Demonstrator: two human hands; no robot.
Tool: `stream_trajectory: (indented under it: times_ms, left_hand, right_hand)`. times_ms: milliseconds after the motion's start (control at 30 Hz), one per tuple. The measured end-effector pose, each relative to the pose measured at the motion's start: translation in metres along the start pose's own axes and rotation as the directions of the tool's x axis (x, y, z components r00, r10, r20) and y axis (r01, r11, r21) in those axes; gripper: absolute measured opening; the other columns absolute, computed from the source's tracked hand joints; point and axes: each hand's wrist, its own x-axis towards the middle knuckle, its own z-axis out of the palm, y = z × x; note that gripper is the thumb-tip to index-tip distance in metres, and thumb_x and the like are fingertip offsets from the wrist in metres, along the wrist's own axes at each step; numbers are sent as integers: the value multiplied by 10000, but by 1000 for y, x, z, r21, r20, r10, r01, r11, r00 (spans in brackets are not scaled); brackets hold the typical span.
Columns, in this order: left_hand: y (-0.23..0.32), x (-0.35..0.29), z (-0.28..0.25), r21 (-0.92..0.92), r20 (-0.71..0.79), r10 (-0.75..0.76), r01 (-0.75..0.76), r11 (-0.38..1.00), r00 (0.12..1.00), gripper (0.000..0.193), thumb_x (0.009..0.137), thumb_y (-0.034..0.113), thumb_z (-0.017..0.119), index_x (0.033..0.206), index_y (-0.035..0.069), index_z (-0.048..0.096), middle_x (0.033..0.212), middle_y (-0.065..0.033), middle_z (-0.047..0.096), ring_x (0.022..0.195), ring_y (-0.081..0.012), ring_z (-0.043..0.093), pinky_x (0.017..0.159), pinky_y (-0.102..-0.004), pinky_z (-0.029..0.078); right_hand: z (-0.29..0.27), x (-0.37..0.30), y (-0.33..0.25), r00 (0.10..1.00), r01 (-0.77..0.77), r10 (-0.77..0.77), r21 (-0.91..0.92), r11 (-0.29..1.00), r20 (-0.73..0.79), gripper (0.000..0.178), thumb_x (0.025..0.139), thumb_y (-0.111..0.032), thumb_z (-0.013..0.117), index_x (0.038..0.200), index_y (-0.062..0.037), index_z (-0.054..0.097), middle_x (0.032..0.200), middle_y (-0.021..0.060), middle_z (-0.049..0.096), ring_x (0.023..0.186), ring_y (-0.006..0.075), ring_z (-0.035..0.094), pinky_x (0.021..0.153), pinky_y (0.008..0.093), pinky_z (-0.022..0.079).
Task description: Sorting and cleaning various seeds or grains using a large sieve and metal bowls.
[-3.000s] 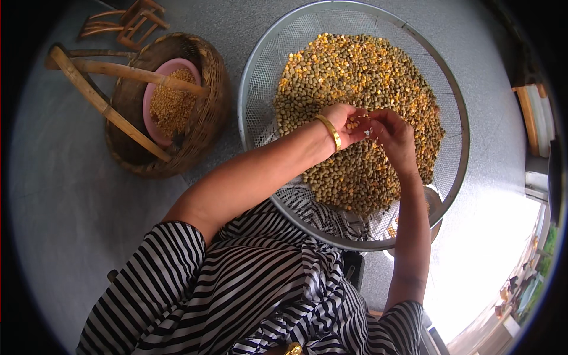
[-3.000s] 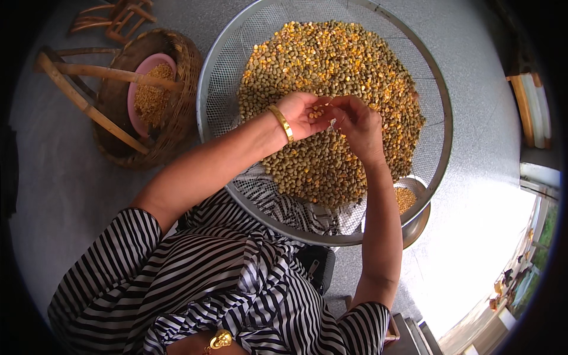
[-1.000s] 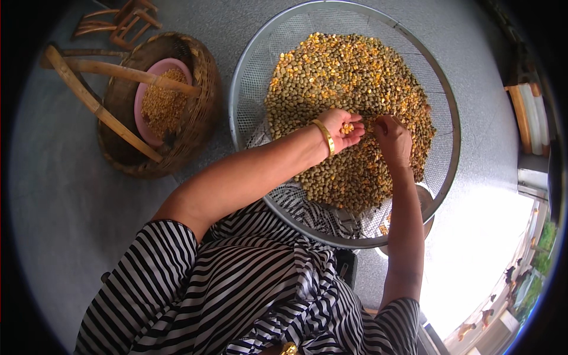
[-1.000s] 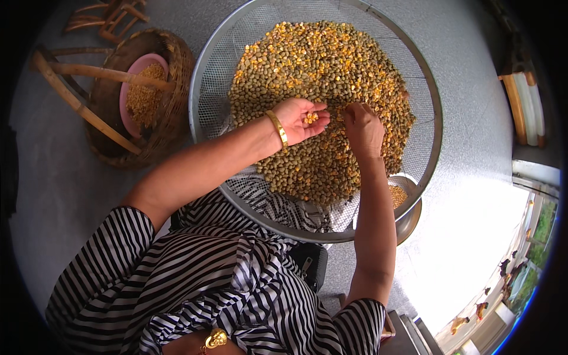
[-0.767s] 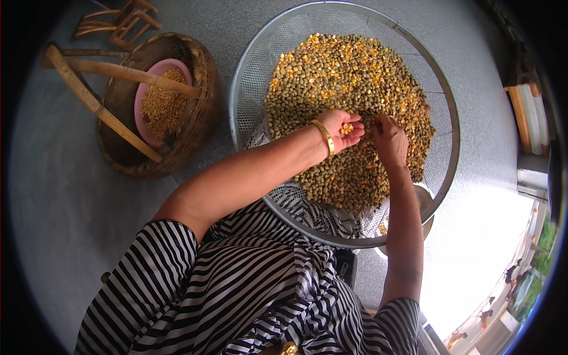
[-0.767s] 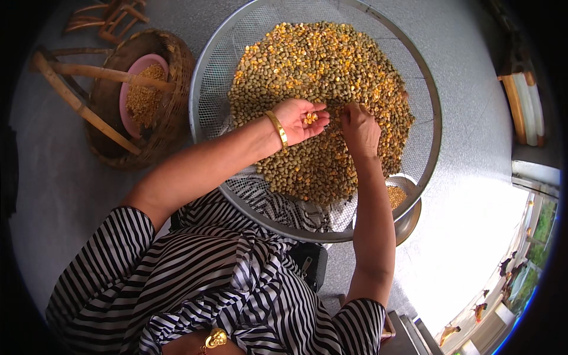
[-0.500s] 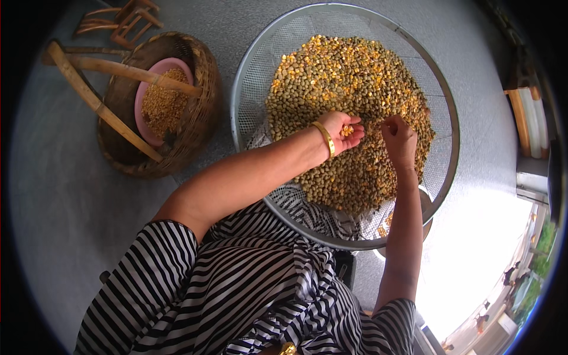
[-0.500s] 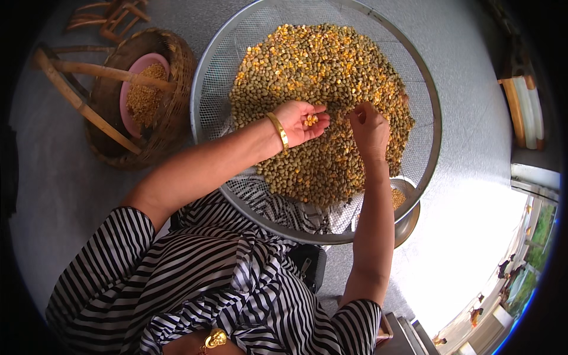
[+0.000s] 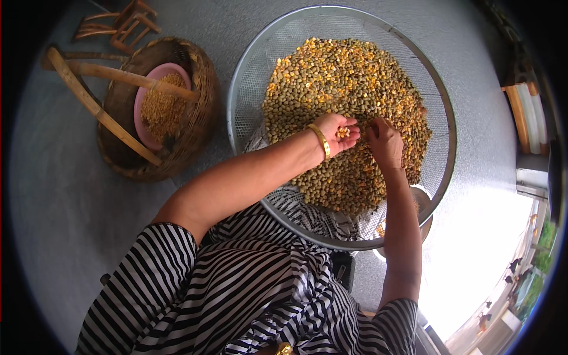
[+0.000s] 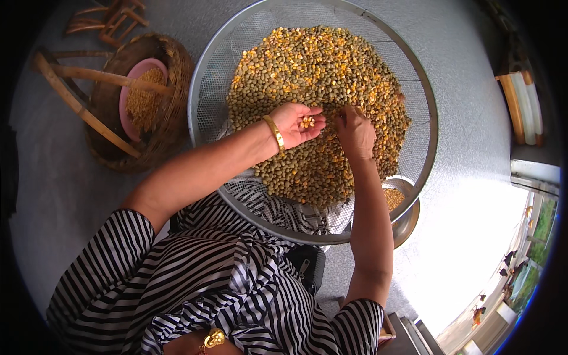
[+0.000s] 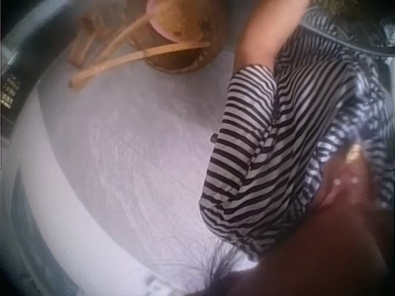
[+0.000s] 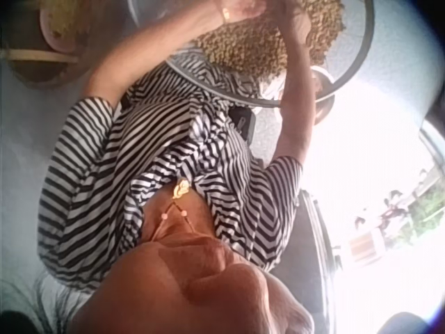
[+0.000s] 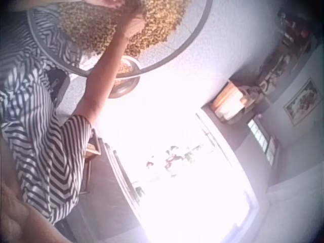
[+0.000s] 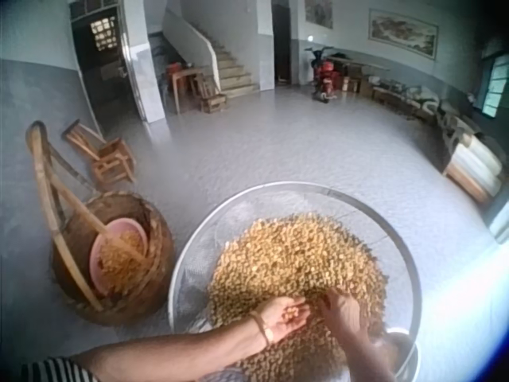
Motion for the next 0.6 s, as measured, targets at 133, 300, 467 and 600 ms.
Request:
stream_trajectory:
  times_ms: [133, 300, 467, 600]
  left_hand:
    - [1, 0, -1, 11, -11, 7, -6, 1000, 1000, 183, 811, 91, 401, 922, -17, 499, 877, -138, 513, 789, -203, 518, 704, -294, 452]
    - [2, -2, 0, -7, -7, -4, 4, 1000, 1000, 174, 806, 90, 412, 911, -12, 506, 873, -136, 517, 787, -200, 523, 699, -288, 453]
    - [2, -3, 1, -14, -6, 0, 0, 1000, 1000, 170, 805, 90, 413, 904, -10, 509, 869, -134, 519, 782, -198, 525, 691, -282, 455]
    - [4, -4, 2, -12, -16, -3, 3, 1000, 1000, 173, 809, 87, 404, 903, -13, 510, 864, -136, 520, 773, -196, 524, 683, -282, 456]
  right_hand:
    - [3, 2, 3, 1000, 4, -4, 13, 1000, -3, 131, 697, -173, 560, 772, -72, 525, 759, 87, 573, 651, 274, 559, 557, 352, 438]
    - [-4, 3, 0, 997, -56, 52, 67, 996, 65, 128, 682, -148, 574, 772, -71, 526, 726, 87, 576, 644, 261, 560, 560, 347, 439]
    - [-6, 2, 9, 993, -33, 25, 73, 997, 114, 128, 682, -136, 568, 794, -80, 542, 714, 81, 580, 638, 253, 560, 560, 343, 436]
    - [-13, 4, 7, 999, -16, 12, 112, 994, 38, 108, 697, -109, 540, 800, -77, 545, 708, 83, 576, 635, 250, 559, 560, 336, 435]
